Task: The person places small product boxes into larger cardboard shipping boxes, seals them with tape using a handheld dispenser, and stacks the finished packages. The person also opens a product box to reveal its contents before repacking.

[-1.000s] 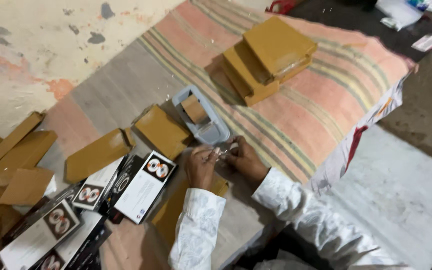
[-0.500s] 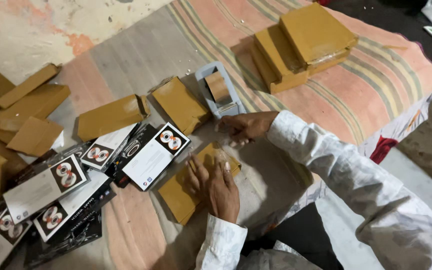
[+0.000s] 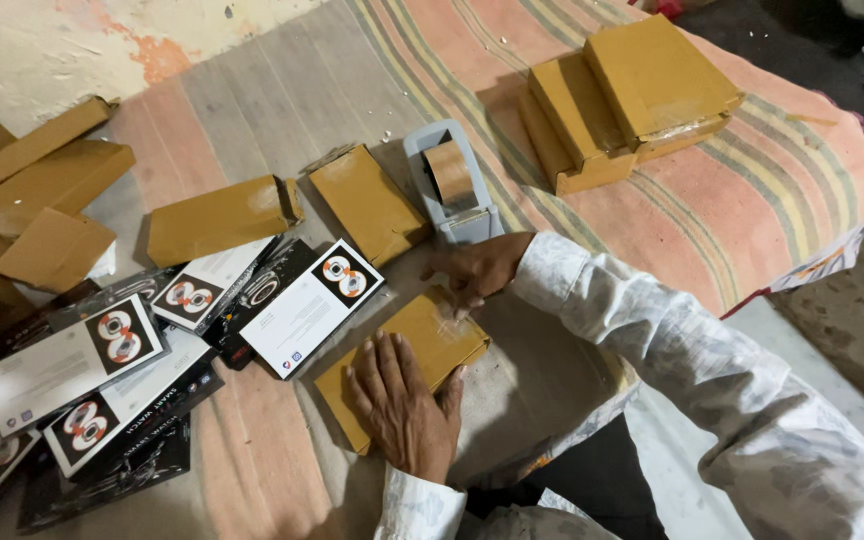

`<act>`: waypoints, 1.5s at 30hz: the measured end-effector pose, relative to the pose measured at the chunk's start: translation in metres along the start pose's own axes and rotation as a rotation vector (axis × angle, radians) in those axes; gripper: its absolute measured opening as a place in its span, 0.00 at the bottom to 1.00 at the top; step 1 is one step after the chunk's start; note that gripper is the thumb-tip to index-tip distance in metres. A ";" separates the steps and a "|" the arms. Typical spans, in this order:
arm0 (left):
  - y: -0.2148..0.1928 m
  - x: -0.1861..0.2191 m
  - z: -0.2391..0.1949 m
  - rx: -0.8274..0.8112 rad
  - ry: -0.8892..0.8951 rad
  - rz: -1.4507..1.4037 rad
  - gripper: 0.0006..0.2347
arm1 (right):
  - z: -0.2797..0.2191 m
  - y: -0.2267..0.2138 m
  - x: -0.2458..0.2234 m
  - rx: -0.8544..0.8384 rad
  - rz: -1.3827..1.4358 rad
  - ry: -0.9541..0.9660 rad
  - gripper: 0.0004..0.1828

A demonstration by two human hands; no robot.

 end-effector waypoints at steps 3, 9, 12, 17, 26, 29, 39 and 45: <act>0.000 0.000 0.000 -0.043 -0.001 -0.001 0.41 | 0.006 0.007 0.006 0.117 -0.101 -0.011 0.48; -0.006 -0.017 0.038 -0.496 0.025 0.018 0.58 | -0.027 0.031 -0.022 0.454 -0.050 0.345 0.40; -0.012 -0.028 0.053 -0.516 0.086 -0.064 0.59 | -0.042 0.044 -0.044 0.721 -0.358 0.223 0.47; -0.020 -0.026 0.049 -0.278 0.123 -0.078 0.57 | -0.076 0.065 -0.038 1.168 -0.167 0.051 0.40; -0.039 0.008 0.012 0.448 -0.186 -0.049 0.51 | -0.058 0.153 -0.078 0.894 0.857 -0.477 0.44; -0.041 0.009 0.012 0.415 -0.111 -0.265 0.54 | -0.055 0.142 -0.089 0.937 0.913 -0.501 0.40; -0.026 -0.043 0.046 0.274 0.096 -1.318 0.48 | -0.048 0.103 -0.097 0.722 0.390 -0.482 0.39; 0.001 -0.049 0.042 0.431 -0.019 -1.130 0.28 | -0.046 0.112 -0.105 0.719 0.412 -0.496 0.47</act>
Point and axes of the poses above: each hand's wrist, its own z-axis towards the middle knuckle, its own y-axis out of the palm, x = y × z, the point moved 2 cm from there along z, towards the middle knuckle, and after that the axes turned 6 degrees about z, right-handed, at the moved point
